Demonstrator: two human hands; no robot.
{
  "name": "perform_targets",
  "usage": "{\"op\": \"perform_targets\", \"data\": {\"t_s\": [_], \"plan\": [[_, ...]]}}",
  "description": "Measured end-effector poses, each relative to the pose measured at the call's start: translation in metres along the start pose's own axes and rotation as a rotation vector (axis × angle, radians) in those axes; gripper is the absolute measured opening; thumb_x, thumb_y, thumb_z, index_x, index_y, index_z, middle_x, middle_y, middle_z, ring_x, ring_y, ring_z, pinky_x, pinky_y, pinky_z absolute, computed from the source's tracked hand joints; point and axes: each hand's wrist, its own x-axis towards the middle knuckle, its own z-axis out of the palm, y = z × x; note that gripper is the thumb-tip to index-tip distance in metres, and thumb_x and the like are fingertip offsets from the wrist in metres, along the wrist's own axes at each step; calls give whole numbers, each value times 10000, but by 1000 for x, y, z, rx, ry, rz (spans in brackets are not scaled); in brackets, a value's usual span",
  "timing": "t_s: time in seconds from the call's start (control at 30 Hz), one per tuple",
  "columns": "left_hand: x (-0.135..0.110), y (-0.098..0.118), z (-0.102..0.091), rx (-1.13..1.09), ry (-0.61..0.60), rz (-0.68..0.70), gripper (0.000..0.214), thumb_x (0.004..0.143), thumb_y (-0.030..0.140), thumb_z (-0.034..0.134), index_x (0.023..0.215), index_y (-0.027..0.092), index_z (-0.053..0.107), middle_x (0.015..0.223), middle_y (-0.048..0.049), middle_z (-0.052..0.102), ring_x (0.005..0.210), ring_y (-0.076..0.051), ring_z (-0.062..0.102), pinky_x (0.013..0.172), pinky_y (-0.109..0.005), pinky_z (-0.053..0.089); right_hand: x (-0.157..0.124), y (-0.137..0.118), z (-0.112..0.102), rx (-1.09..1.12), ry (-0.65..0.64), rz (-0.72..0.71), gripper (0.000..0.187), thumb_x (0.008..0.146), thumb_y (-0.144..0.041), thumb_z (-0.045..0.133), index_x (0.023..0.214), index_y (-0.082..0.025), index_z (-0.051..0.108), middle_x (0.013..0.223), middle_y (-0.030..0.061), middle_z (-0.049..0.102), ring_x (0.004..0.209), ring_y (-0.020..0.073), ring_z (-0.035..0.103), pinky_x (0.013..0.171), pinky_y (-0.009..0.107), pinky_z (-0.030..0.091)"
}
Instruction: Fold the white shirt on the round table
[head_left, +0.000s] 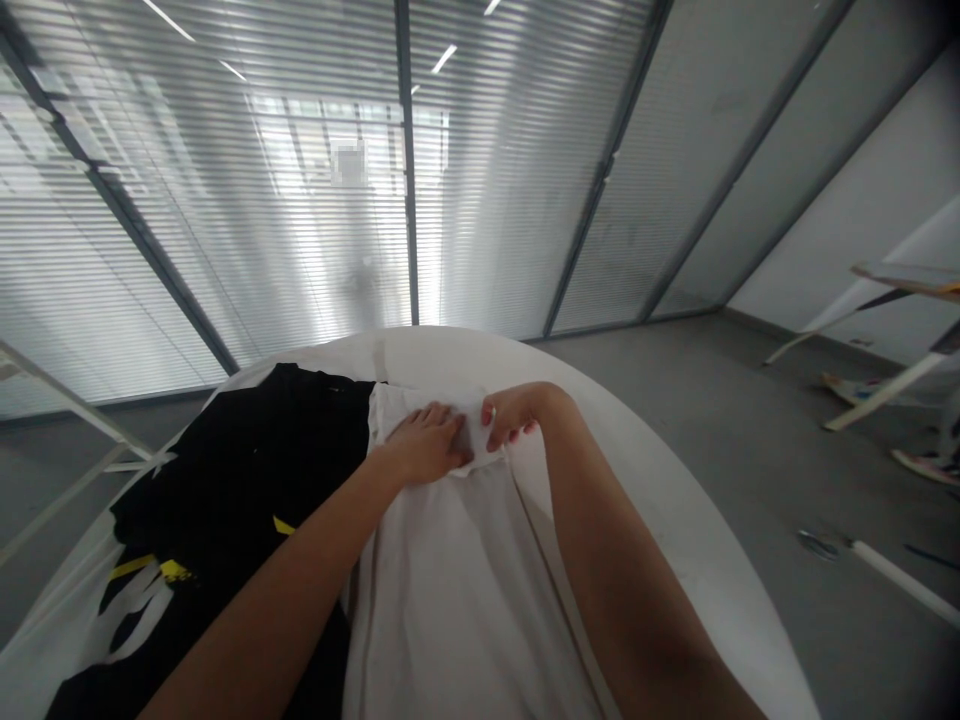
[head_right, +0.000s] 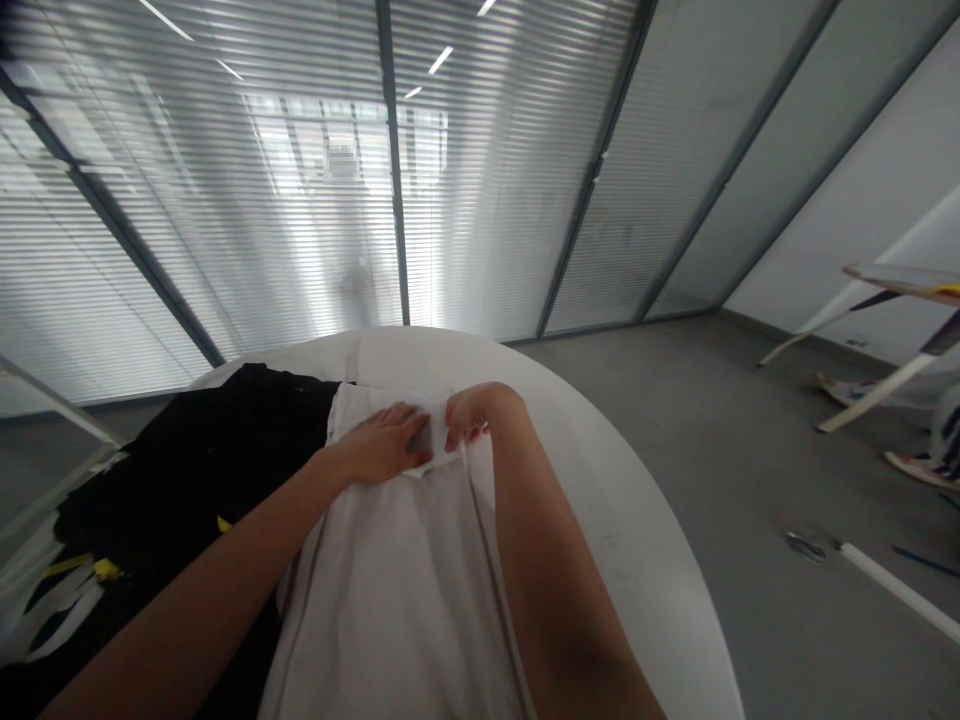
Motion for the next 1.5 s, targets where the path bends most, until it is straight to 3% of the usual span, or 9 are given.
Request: {"op": "perform_targets", "data": {"t_s": [0.23, 0.33, 0.43, 0.57, 0.77, 0.93, 1.13, 1.3, 1.5], "plan": [[-5, -8, -1, 12, -151, -5, 1210, 629, 864, 520, 1549, 164, 163, 1610, -202, 60, 1473, -394, 14, 1157, -552, 63, 4, 6, -5, 50, 202, -41, 354, 631, -319, 837, 911, -195, 660, 757, 49, 675, 748, 222, 650, 673, 331, 494], [-3, -9, -14, -66, -138, 66, 939, 771, 789, 446, 1486, 187, 359, 1587, -153, 240, 1464, -337, 170, 1168, -466, 148, 16, 2, -5, -29, 508, -166, 312, 801, -309, 699, 1080, -184, 637, 1047, 116, 681, 1002, 256, 621, 875, 361, 466], [-2, -18, -20, -81, 59, 55, 642, 957, 585, 253, 1392, 184, 500, 1487, -113, 447, 1404, -252, 336, 1156, -371, 214, 28, -6, 3, -50, 694, -255, 434, 932, -363, 514, 1340, -216, 496, 1377, 133, 525, 1268, 276, 465, 1060, 428, 337], [-2, -38, -5, 102, 219, -163, 654, 962, 540, 258, 1459, 139, 402, 1532, -156, 365, 1440, -320, 246, 1167, -461, 140, 46, -13, 24, -64, 637, -219, 590, 969, -550, 329, 1504, -304, 294, 1589, 93, 232, 1449, 374, 155, 1108, 638, 121], [-2, -49, 11, 164, 217, -240, 700, 927, 609, 272, 1490, 201, 354, 1551, -126, 342, 1455, -333, 197, 1175, -481, 45, 68, -3, 42, -100, 570, -96, 619, 959, -636, 209, 1523, -382, 218, 1630, 45, 43, 1470, 370, -21, 1084, 679, -48], [-6, -56, -1, 180, 305, -372, 733, 902, 662, 253, 1451, 207, 424, 1519, -161, 383, 1440, -396, 184, 1123, -629, -50, 72, 2, 41, -34, 656, -74, 649, 967, -616, 234, 1533, -299, 235, 1620, 115, 80, 1463, 395, 11, 1091, 666, -11], [-13, -83, -22, 93, 360, -552, 549, 908, 508, 356, 1281, 170, 574, 1394, -211, 495, 1358, -417, 310, 1032, -749, 137, 68, 14, 34, -137, 687, -143, 545, 967, -526, 360, 1447, -273, 416, 1567, 118, 282, 1430, 362, 225, 1106, 614, 157], [-10, -87, -24, 56, 390, -458, 399, 885, 440, 424, 1142, 216, 631, 1323, -164, 555, 1325, -382, 360, 1045, -745, 135, 53, 27, 21, -125, 713, -210, 351, 909, -382, 505, 1201, -222, 616, 1285, 95, 608, 1164, 246, 562, 993, 388, 409], [-6, -91, -22, -34, 484, -434, 310, 867, 397, 474, 1060, 206, 625, 1215, -154, 617, 1236, -361, 459, 1036, -661, 257, 46, 30, 16, 15, 789, -293, 190, 836, -286, 607, 986, -181, 658, 950, 65, 708, 858, 180, 632, 756, 265, 451]]}}
